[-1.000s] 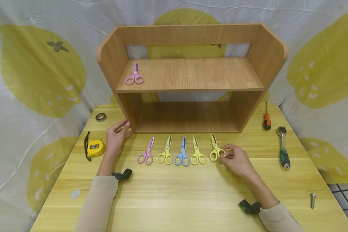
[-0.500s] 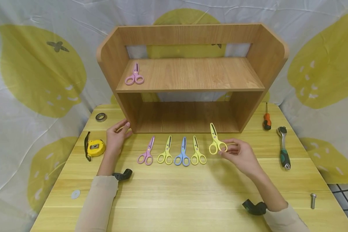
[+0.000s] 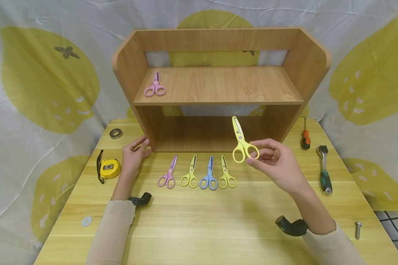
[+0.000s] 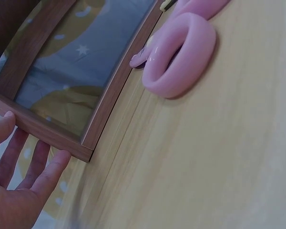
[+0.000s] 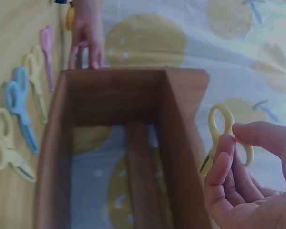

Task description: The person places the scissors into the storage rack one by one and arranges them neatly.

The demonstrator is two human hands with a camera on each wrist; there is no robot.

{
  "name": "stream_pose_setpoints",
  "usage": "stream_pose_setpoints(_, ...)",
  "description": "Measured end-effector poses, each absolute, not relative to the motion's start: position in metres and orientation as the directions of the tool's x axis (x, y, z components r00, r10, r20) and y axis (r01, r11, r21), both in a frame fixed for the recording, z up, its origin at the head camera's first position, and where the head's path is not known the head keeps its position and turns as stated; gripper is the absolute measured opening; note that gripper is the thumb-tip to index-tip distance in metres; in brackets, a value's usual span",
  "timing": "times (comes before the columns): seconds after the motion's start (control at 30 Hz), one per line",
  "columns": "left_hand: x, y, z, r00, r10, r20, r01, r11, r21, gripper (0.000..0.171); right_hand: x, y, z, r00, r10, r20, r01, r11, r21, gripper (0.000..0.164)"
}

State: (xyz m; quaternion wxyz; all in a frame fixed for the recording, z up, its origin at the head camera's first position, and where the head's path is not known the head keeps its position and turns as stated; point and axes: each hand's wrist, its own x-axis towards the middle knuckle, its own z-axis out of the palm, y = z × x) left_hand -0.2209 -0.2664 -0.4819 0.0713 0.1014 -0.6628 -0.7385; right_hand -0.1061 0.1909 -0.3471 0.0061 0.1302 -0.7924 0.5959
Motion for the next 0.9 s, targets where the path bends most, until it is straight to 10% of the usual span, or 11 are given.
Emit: stream_pose_setpoints(0.9,-0.217,-0.265,-0.473,-0.968,-0.235,-0.09,-0.06,-0.13,0.99,0.044,-0.223,0.101,-0.271,-0.962,-0.18,0.204,-0.243,0.237,-0.941,0.044)
